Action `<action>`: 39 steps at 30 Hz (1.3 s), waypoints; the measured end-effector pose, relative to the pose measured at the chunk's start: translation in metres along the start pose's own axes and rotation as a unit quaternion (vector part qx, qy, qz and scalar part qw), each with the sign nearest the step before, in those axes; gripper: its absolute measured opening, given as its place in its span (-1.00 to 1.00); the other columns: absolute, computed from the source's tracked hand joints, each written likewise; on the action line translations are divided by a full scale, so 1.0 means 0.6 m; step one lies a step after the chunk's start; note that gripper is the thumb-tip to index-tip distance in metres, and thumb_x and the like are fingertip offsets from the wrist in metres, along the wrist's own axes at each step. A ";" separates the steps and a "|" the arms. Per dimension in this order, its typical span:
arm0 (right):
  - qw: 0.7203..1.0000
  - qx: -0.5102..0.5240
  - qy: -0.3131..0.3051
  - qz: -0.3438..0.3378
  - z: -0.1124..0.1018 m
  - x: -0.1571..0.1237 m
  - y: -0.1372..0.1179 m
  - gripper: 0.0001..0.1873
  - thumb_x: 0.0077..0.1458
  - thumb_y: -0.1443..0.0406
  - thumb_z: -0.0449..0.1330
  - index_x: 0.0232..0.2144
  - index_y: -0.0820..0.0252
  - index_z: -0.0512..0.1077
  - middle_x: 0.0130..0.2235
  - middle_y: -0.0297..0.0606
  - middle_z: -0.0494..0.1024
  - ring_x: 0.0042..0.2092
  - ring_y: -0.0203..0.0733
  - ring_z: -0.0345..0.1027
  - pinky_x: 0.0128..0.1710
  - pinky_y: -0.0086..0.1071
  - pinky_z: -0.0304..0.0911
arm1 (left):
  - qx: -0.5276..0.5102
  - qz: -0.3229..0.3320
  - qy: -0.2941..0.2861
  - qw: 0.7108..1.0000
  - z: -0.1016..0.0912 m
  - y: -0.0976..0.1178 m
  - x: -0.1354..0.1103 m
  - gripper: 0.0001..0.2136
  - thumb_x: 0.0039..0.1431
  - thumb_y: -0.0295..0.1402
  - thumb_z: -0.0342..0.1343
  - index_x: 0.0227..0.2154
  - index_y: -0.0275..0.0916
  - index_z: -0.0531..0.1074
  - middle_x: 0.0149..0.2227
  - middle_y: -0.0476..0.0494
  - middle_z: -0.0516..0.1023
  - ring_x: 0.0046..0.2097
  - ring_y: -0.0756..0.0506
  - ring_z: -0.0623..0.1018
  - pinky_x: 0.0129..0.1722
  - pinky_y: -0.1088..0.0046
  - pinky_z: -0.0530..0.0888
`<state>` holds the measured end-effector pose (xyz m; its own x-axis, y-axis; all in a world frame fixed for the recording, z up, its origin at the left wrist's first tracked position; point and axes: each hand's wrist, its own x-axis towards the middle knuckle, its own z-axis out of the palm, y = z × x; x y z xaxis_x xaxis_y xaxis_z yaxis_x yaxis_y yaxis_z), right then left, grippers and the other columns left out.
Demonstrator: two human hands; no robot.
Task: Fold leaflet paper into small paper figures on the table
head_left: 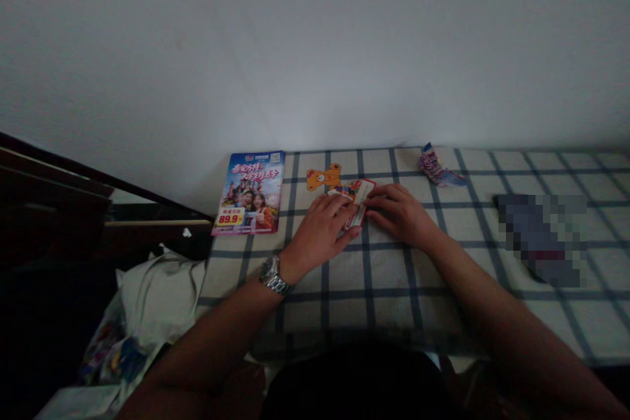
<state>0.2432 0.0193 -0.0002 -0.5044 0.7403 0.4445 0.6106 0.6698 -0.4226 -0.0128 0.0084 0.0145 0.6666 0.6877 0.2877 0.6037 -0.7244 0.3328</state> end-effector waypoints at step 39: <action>0.999 0.006 -0.045 -0.028 -0.007 -0.004 0.001 -0.74 0.33 0.18 0.28 0.00 0.10 0.59 0.07 -0.06 0.60 0.08 0.07 0.49 0.10 0.01 0.46 | 0.005 0.025 -0.026 0.999 0.002 -0.024 -0.009 -0.63 0.44 -0.28 0.15 0.24 -0.16 0.42 0.29 -0.17 0.48 0.31 -0.19 0.48 0.29 0.12 0.51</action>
<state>0.2473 0.0177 0.0018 -0.5904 0.7042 0.3944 0.5733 0.7099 -0.4092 -0.0248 0.0149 0.0072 0.7176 0.6479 0.2555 0.5740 -0.7580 0.3097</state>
